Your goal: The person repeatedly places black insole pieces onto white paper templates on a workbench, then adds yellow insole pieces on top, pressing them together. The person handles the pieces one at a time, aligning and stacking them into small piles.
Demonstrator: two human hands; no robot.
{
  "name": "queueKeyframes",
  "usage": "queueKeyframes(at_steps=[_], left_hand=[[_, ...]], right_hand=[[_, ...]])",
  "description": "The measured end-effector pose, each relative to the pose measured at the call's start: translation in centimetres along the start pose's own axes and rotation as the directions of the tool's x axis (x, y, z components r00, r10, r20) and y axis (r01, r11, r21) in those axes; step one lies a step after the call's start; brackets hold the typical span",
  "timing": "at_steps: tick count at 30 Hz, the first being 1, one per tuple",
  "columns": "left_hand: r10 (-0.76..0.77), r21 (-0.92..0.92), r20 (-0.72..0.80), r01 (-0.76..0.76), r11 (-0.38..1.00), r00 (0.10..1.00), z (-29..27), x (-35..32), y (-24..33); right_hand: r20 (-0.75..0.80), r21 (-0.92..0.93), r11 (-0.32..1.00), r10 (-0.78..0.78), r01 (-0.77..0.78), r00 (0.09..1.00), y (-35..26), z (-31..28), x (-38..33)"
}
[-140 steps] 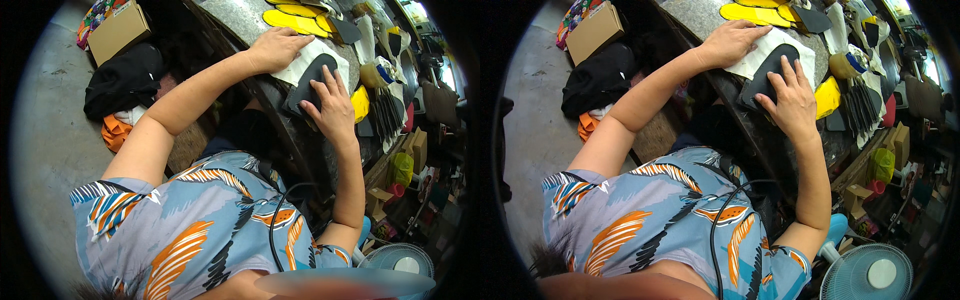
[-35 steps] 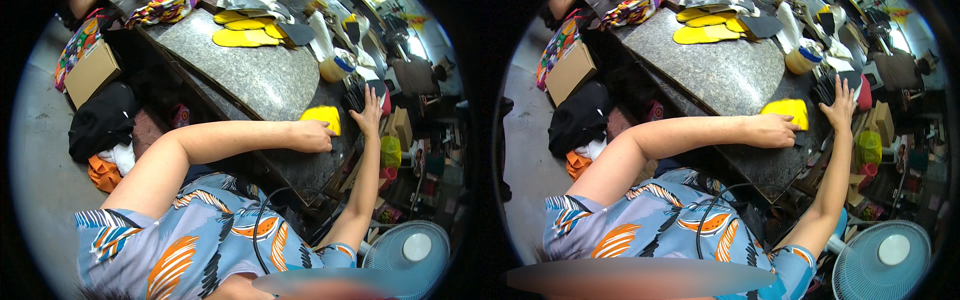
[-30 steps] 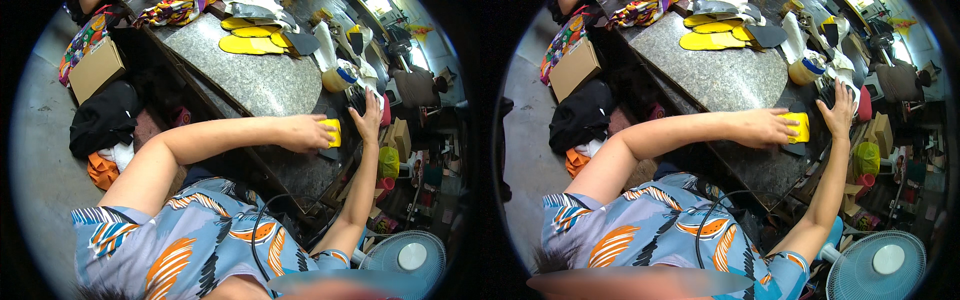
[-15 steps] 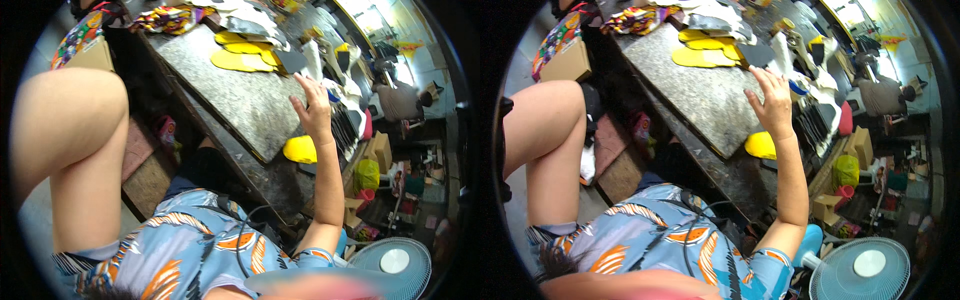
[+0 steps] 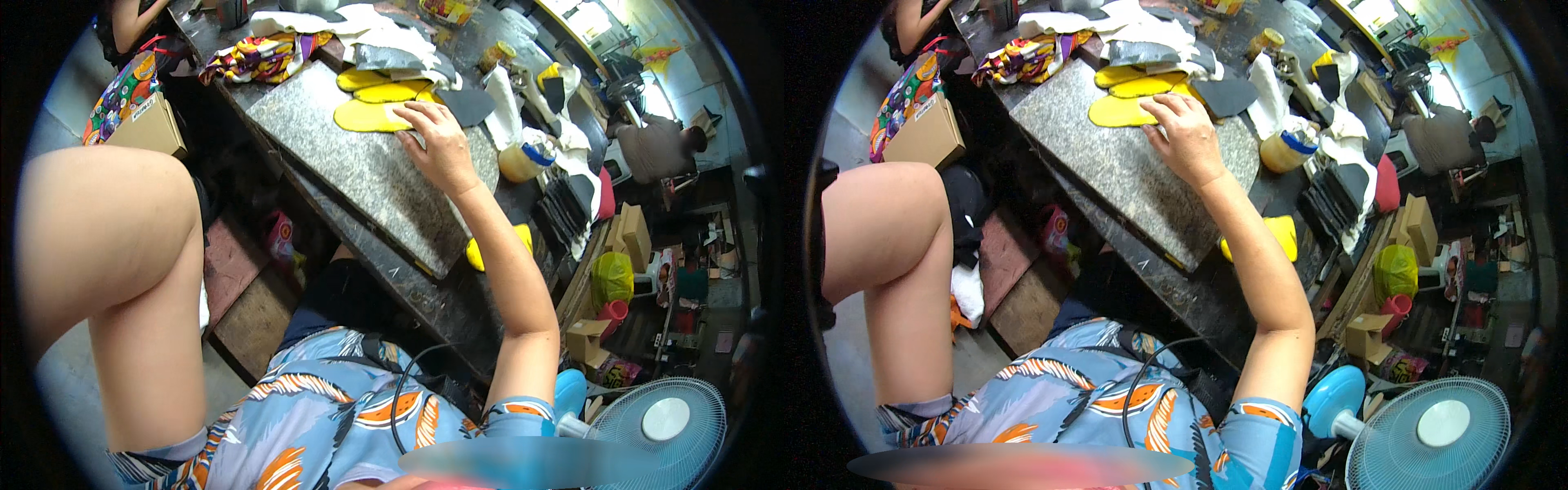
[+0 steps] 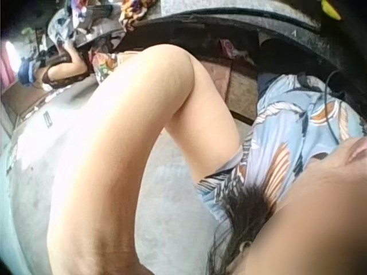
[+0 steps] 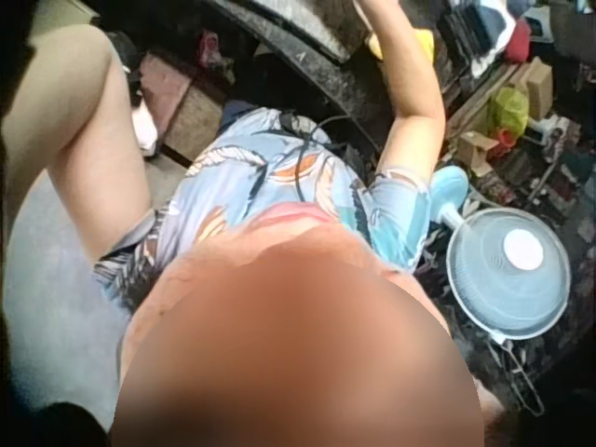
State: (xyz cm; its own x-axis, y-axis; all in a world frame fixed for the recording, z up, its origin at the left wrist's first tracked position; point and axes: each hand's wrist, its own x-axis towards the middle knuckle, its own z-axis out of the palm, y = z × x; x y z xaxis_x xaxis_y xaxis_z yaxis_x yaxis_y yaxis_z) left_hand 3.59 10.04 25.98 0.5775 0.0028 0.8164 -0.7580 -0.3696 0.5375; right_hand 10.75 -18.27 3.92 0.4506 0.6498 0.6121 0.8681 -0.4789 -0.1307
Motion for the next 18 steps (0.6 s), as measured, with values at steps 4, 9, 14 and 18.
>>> queueKeyframes(at_steps=[4,9,14,18], left_hand=[[-0.102,0.073,0.001,0.102,0.992,0.995,0.5,-0.3,-2.7],[-0.245,0.142,-0.011,0.244,0.959,0.969,1.5,-0.7,-7.1],[-0.376,0.139,-0.060,0.381,0.914,0.925,2.7,-2.4,-11.5],[-0.446,0.111,-0.127,0.460,0.881,0.886,3.0,-3.3,-13.5]], right_hand=[[-0.052,-0.047,0.994,0.095,-0.097,0.994,2.2,0.8,3.6],[-0.127,-0.206,0.963,0.152,-0.176,0.980,5.4,4.4,6.9],[-0.186,-0.268,0.962,0.001,-0.051,0.983,4.1,6.9,8.2],[-0.098,-0.118,0.985,-0.139,0.128,0.985,-0.2,5.5,4.1]])
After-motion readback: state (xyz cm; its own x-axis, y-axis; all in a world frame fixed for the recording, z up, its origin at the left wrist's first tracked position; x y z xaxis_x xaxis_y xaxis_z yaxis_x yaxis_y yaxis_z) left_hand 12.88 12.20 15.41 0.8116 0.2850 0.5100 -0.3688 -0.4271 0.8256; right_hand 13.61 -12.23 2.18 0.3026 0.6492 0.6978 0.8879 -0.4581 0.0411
